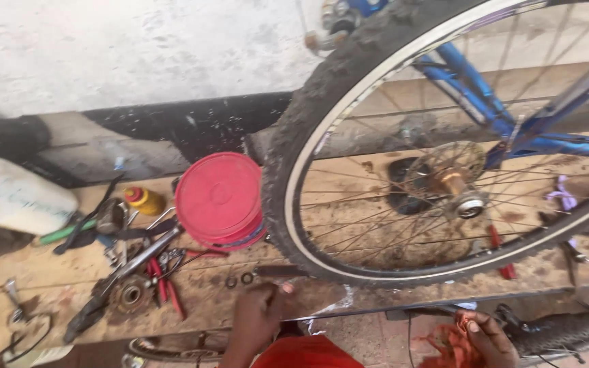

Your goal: Repairing and adjusting a bicycle wheel hub using a wrench, screwdriver, and cleaning cloth.

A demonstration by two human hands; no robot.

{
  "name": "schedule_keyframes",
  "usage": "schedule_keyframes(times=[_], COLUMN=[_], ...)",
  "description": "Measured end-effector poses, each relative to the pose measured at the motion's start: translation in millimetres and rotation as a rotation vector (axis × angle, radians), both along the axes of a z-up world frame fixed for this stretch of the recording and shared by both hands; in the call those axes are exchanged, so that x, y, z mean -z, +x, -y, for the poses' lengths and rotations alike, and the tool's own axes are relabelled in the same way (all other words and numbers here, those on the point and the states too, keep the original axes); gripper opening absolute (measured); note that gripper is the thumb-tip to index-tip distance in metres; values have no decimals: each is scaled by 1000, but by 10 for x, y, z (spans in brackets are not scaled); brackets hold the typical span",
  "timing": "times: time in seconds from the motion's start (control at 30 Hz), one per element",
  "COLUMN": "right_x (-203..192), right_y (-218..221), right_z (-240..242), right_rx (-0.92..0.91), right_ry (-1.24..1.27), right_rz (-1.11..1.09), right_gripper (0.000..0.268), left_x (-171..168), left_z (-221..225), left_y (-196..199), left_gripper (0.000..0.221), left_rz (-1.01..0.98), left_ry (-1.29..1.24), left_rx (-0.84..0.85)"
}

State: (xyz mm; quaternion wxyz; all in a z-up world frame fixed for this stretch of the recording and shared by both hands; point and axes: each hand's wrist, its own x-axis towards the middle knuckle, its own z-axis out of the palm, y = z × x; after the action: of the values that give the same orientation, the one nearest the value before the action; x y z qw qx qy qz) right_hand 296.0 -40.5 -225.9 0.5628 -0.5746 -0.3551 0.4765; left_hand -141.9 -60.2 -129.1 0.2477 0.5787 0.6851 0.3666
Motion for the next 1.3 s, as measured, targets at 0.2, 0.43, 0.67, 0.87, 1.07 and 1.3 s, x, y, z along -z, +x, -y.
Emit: schedule_keyframes(times=[0.2,0.43,0.67,0.87,1.07,1.3], right_x=[-1642,-1506,-1249,-1492,-852,-1793], right_y=[-1409,-1526,-1457,-1477,-1059,-1697], right_z=[-3,28,114,14,20,119], right_rx=[-166,-276,-226,-212,233,-196], right_ry=[580,557,548,-39,-217,85], right_rz=[-431,972,1109,529,-271,495], right_gripper=[36,47,27,66,49,43], left_x=[-436,-416,-578,-752,-1075,-633], left_z=[-207,-390,-233,-216,-421,-269], left_y=[1055,1540,1530,1384,983,1650], left_gripper=[75,71,52,44,62,79], left_rz=[600,1212,866,652,428,1881], left_ry=[-445,-495,-416,-203,-66,-557], left_rx=[970,568,688,610,490,487])
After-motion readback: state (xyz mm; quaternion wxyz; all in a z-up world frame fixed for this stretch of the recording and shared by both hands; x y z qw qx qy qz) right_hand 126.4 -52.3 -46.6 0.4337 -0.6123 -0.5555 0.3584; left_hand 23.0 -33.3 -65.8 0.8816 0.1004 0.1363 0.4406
